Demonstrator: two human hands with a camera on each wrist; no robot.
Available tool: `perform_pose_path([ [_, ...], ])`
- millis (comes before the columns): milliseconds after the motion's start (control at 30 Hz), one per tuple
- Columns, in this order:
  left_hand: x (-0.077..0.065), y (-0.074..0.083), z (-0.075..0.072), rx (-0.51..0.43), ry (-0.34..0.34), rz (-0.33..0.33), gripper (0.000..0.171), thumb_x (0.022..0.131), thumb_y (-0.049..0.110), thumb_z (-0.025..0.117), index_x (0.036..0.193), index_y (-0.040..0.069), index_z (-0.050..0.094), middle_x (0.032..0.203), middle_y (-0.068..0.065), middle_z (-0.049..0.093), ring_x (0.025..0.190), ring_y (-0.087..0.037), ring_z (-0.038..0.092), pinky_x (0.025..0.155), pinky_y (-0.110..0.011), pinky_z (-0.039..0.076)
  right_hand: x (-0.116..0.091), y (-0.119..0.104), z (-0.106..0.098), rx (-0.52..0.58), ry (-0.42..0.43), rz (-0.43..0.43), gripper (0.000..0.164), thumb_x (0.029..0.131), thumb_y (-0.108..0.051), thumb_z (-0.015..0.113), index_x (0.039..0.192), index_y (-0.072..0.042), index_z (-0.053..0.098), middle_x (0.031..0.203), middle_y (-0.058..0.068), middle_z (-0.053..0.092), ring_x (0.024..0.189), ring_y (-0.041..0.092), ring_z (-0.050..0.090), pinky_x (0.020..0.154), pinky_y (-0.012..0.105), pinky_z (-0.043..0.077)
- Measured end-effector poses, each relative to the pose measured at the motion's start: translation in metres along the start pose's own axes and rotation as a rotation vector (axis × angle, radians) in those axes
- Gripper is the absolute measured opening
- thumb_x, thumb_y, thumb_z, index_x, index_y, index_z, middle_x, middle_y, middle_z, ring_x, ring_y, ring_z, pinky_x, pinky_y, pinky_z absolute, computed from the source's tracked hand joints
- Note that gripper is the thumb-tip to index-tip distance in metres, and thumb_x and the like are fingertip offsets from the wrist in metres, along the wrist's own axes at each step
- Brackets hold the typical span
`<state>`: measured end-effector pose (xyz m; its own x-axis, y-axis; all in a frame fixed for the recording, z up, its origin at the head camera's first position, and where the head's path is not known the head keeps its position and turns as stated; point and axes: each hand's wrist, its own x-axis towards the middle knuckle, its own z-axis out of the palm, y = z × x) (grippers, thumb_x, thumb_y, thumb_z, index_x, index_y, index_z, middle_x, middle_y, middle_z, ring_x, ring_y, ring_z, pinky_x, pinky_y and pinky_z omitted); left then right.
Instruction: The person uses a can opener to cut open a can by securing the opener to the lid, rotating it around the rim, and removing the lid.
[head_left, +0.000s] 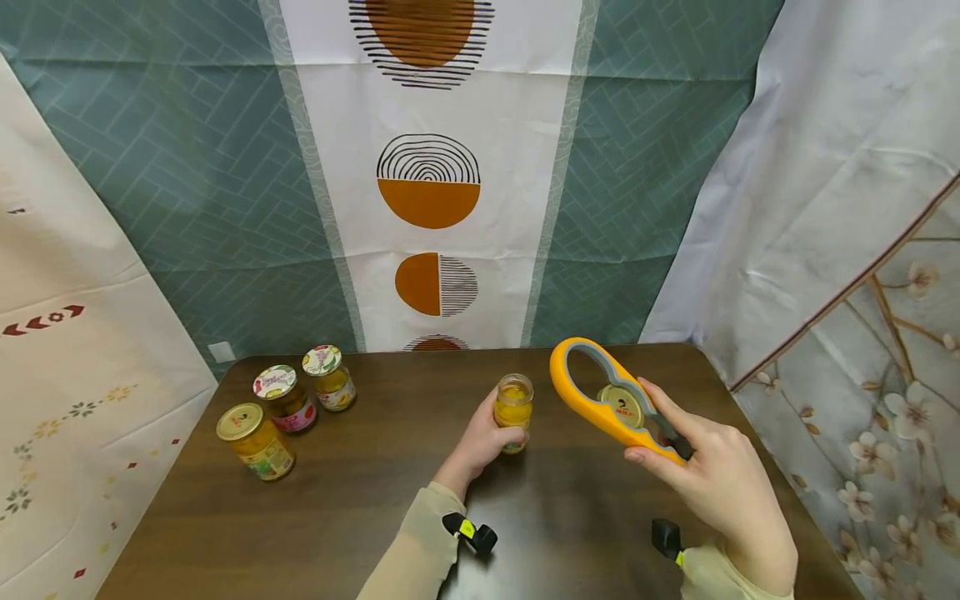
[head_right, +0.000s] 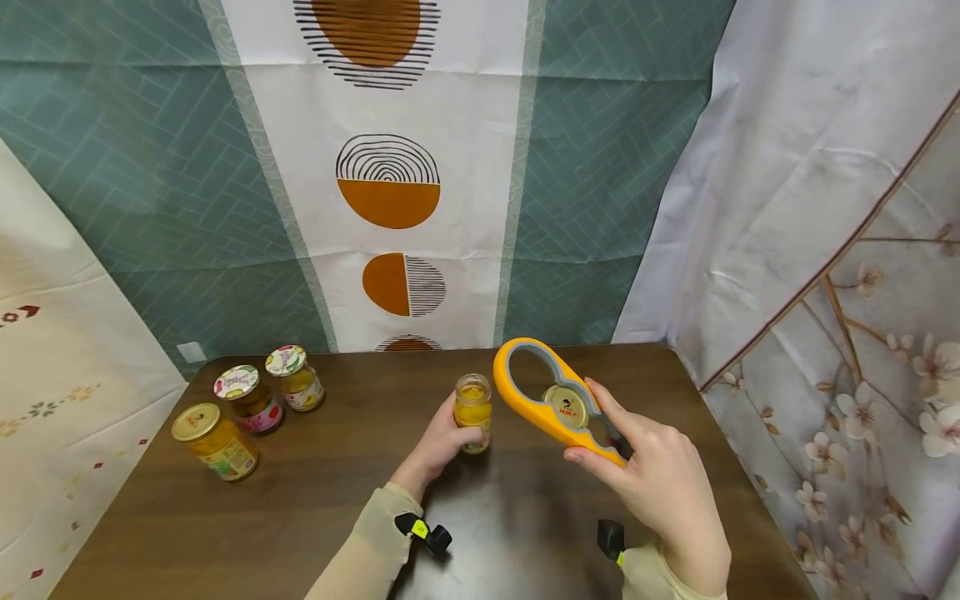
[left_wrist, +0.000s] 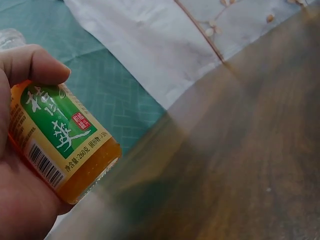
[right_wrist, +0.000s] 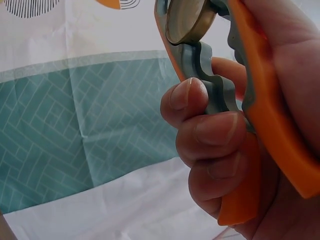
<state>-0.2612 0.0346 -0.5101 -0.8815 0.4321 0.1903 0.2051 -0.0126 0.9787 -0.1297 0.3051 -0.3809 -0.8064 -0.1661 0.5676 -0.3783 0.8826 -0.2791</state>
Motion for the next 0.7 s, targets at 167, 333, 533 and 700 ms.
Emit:
perform_pose_path([
  [167,0.010,-0.038,0.015,0.012,0.013,-0.021,0.066,0.076,0.002,0.075,0.132,0.022,0.047,0.106,-0.006,0.059,0.092,-0.022,0.057,0.081,-0.044,0.049,-0.005,0.001,0.001,0.006,-0.018,0.007,0.086,0.068,-0.043,0.088,0.144,-0.030,0.051,0.081,-0.007,0.066,0.056,0.009,0.041,0.052,0.028,0.037],
  [333,0.024,-0.053,0.026,0.021,0.007,-0.043,0.067,0.079,0.015,0.080,0.133,0.032,0.045,0.111,-0.003,0.059,0.095,-0.021,0.057,0.083,-0.044,0.049,-0.005,0.001,0.001,0.010,-0.027,-0.001,0.086,0.069,-0.043,0.087,0.145,-0.030,0.050,0.095,-0.006,0.070,0.057,0.008,0.043,0.053,0.028,0.038],
  [533,0.043,-0.053,0.034,-0.004,-0.030,-0.066,0.064,0.083,0.024,0.080,0.134,0.035,0.044,0.113,-0.002,0.060,0.097,-0.021,0.058,0.083,-0.041,0.052,-0.001,0.002,0.002,0.016,-0.016,-0.014,0.086,0.067,-0.042,0.088,0.144,-0.029,0.052,0.098,-0.005,0.071,0.057,0.008,0.042,0.052,0.027,0.037],
  [700,0.057,-0.055,0.038,-0.012,-0.038,-0.063,0.061,0.083,0.023,0.080,0.132,0.035,0.045,0.111,-0.002,0.059,0.093,-0.022,0.058,0.075,-0.037,0.053,0.003,0.003,0.002,0.011,0.001,-0.027,0.087,0.066,-0.042,0.089,0.144,-0.028,0.053,0.086,-0.008,0.068,0.056,0.007,0.040,0.051,0.026,0.036],
])
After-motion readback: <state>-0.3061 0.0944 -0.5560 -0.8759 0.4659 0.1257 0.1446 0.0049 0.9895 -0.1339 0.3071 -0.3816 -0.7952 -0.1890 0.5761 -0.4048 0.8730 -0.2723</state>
